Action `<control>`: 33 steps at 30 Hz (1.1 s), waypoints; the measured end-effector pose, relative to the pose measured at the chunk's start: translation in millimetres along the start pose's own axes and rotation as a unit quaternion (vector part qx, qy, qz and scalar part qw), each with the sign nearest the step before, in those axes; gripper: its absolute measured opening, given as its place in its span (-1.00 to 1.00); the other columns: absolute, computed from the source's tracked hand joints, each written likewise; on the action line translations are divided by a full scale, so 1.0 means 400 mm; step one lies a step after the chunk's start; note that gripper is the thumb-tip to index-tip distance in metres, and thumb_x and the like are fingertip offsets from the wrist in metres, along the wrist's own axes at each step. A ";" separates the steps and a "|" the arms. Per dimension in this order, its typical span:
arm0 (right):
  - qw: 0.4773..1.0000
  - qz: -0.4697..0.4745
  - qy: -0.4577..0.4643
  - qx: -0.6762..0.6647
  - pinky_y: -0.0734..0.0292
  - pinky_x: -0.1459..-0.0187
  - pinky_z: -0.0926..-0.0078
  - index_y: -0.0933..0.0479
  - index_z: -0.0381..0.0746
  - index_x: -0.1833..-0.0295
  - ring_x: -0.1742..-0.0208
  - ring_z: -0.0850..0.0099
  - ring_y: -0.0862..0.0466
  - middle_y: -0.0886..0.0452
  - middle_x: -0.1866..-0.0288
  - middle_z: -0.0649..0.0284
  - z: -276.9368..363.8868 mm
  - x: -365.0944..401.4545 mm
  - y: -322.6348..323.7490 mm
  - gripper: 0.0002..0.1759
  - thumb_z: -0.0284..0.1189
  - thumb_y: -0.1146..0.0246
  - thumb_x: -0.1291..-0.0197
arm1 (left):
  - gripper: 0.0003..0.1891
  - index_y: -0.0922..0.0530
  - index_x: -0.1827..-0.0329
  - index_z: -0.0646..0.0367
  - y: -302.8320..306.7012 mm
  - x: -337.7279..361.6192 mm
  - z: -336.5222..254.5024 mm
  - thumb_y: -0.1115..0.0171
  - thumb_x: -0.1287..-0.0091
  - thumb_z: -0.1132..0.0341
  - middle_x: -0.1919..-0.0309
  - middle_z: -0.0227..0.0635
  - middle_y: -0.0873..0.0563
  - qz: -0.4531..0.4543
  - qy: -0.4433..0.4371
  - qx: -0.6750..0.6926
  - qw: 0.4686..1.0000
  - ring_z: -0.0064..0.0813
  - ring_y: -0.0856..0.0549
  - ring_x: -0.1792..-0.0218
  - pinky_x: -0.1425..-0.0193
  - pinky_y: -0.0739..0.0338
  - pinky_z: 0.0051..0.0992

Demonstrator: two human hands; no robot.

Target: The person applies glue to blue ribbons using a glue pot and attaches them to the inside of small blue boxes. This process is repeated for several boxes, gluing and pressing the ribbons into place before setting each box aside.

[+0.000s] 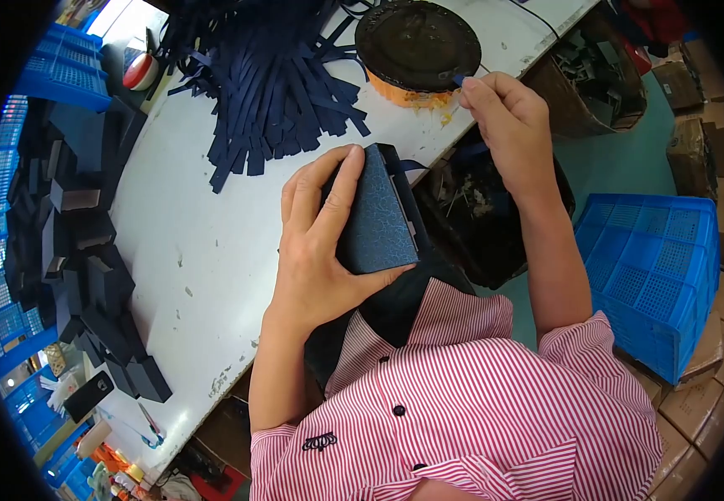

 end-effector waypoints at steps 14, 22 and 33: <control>0.998 0.007 -0.056 0.018 -0.37 0.30 0.61 -0.57 -0.46 0.33 0.40 0.66 -0.45 -0.58 0.49 0.34 -0.016 0.010 0.015 -0.69 -0.39 -0.23 -0.33 | 0.12 -0.42 -0.47 0.25 0.000 0.003 0.015 -0.70 0.32 0.12 -0.34 -0.05 -0.48 0.001 0.004 -0.019 1.000 -0.04 -0.48 -0.32 -0.37 -0.41 -0.17; 0.999 0.002 -0.032 -0.039 -0.35 0.33 0.62 -0.58 -0.44 0.35 0.41 0.69 -0.43 -0.57 0.50 0.38 0.002 -0.005 -0.002 -0.70 -0.38 -0.25 -0.31 | 0.12 -0.41 -0.48 0.24 0.001 0.001 0.013 -0.70 0.30 0.11 -0.35 -0.05 -0.47 -0.004 -0.002 -0.016 1.000 -0.06 -0.50 -0.31 -0.37 -0.41 -0.18; 0.998 0.033 -0.061 0.001 -0.35 0.38 0.68 -0.63 -0.40 0.30 0.45 0.69 -0.46 -0.56 0.52 0.37 -0.008 0.072 0.028 -0.77 -0.42 -0.27 -0.32 | 0.11 -0.40 -0.48 0.30 0.023 0.006 0.023 -0.71 0.26 0.11 -0.37 -0.06 -0.47 -0.050 -0.025 -0.026 0.998 -0.09 -0.50 -0.34 -0.39 -0.41 -0.23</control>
Point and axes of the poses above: each hand's wrist, its own x-axis away from the middle knuckle, its own y-axis out of the back of the hand, z = x × y, the point moved 4 cm from there along -x, towards the middle knuckle
